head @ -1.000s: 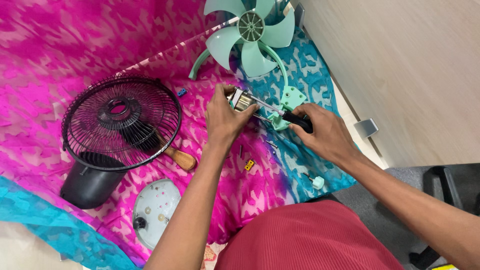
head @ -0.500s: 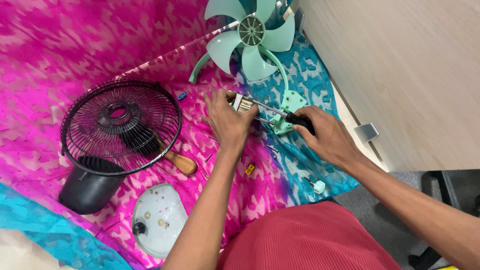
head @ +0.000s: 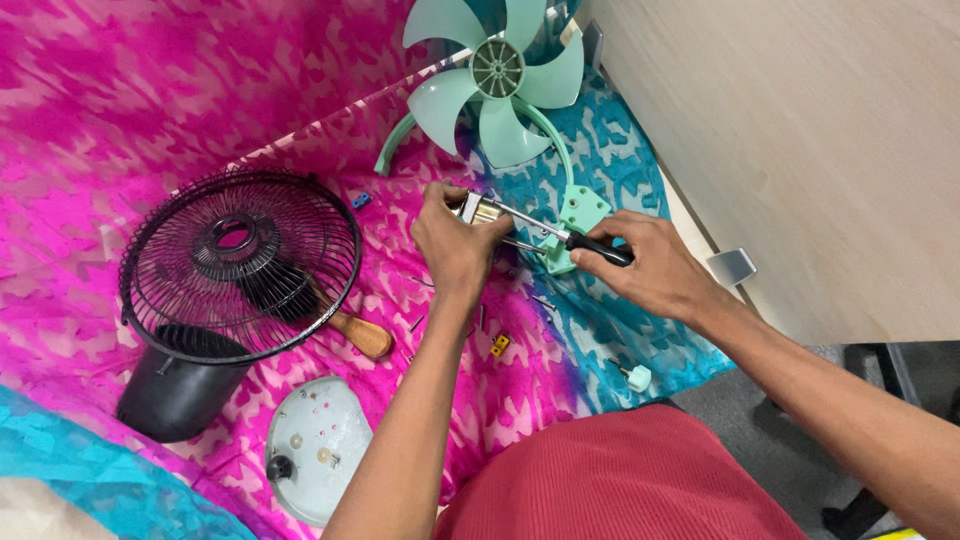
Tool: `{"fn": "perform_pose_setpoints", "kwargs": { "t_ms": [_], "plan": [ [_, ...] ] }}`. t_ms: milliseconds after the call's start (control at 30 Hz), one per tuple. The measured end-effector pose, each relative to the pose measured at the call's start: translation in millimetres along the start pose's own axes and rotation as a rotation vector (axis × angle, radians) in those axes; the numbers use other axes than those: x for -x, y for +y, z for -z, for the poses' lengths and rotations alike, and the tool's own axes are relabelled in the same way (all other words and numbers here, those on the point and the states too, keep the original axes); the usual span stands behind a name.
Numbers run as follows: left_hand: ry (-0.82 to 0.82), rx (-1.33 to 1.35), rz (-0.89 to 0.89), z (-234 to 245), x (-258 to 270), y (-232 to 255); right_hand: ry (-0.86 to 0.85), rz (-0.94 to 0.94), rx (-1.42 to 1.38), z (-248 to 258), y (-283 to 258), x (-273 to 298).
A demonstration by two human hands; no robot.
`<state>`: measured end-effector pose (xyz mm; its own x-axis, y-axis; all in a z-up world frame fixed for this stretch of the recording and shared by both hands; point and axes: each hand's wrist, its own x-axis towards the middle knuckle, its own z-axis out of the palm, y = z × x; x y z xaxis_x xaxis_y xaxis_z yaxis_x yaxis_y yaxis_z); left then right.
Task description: The person works on a disassembled electric fan motor, using a screwdriver to tighten screws and adjusting internal components. The person manipulates wires and the motor housing while seated on a patterned cloth with other fan parts nearby.
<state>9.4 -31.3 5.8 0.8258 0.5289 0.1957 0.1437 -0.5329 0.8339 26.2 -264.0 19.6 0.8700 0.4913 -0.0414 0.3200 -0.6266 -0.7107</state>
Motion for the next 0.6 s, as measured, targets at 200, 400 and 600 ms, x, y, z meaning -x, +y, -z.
{"fn": "perform_pose_setpoints", "kwargs": {
  "t_ms": [200, 400, 600],
  "plan": [
    [-0.041, -0.010, 0.075, 0, -2, -2, 0.094, 0.122, -0.104, 1, 4, 1],
    [0.013, -0.051, 0.008, -1, 2, 1, 0.090, 0.021, -0.074, 11, 3, 4],
    [0.009, -0.033, -0.011, 1, 0, 2, -0.060, -0.275, -0.069, 16, 6, -10]
  ]
}}
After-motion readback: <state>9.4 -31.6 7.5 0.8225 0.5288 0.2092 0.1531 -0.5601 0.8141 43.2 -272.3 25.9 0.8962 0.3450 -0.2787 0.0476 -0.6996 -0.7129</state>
